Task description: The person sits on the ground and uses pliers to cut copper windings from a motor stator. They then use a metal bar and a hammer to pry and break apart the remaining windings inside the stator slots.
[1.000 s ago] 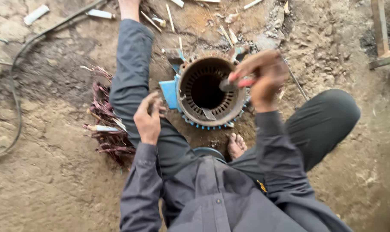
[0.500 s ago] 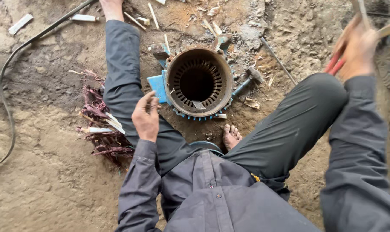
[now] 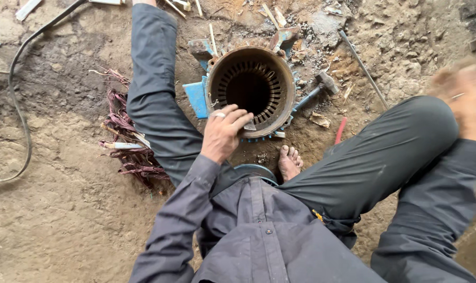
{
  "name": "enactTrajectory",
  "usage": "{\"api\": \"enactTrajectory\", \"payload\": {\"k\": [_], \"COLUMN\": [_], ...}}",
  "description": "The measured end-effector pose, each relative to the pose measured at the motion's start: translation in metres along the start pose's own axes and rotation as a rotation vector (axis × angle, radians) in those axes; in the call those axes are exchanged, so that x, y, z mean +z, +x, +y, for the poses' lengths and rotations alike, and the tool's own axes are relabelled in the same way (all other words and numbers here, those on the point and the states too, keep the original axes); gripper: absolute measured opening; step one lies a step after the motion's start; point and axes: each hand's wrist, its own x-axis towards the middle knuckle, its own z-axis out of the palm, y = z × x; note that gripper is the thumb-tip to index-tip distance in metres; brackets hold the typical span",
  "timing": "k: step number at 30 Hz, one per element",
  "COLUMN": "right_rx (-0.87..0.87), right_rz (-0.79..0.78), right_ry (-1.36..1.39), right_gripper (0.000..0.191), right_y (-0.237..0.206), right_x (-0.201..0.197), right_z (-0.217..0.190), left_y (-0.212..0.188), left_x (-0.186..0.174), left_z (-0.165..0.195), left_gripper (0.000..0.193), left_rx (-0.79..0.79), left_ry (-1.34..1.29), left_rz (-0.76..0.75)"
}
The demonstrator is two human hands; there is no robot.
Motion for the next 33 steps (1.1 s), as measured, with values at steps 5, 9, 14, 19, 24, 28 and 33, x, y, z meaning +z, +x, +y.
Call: {"api": "enactTrajectory", "payload": {"k": [5, 9, 14, 19, 24, 28, 33], "right_rx": [-0.383, -0.545, -0.821, -0.72, -0.462, -0.239, -0.207], "right_rz": [0.279, -0.204, 0.067, 0.064, -0.235, -0.403, -0.422], "right_ry": [0.688, 1.033, 0.231, 0.346, 0.859, 0.827, 0.918], "right_gripper": [0.051, 0.05, 0.043, 0.011, 0.012, 0.02, 0.02], "right_y": [-0.048, -0.058, -0.029, 0.005, 0.016, 0.016, 0.006], "right_x": [-0.023, 0.028, 0.095, 0.103, 0.092, 0.107, 0.132], "right_z": [-0.053, -0.155, -0.233, -0.231, -0.199, -0.189, -0.188], "left_y": [0.035, 0.079, 0.13, 0.14, 0.076, 0.026, -0.011], "left_x": [-0.014, -0.045, -0.062, -0.056, -0.029, 0.007, 0.033], "left_z": [0.016, 0.034, 0.059, 0.05, 0.018, 0.007, -0.002], "left_gripper": [0.024, 0.022, 0.026, 0.04, 0.029, 0.026, 0.023], "left_rx": [-0.179, -0.216, -0.14, -0.033, -0.366, -0.488, -0.347], "left_ry": [-0.286, -0.361, -0.313, -0.431, -0.409, -0.348, -0.126], "left_rz": [0.034, 0.168, 0.138, 0.109, 0.239, 0.22, 0.152]}}
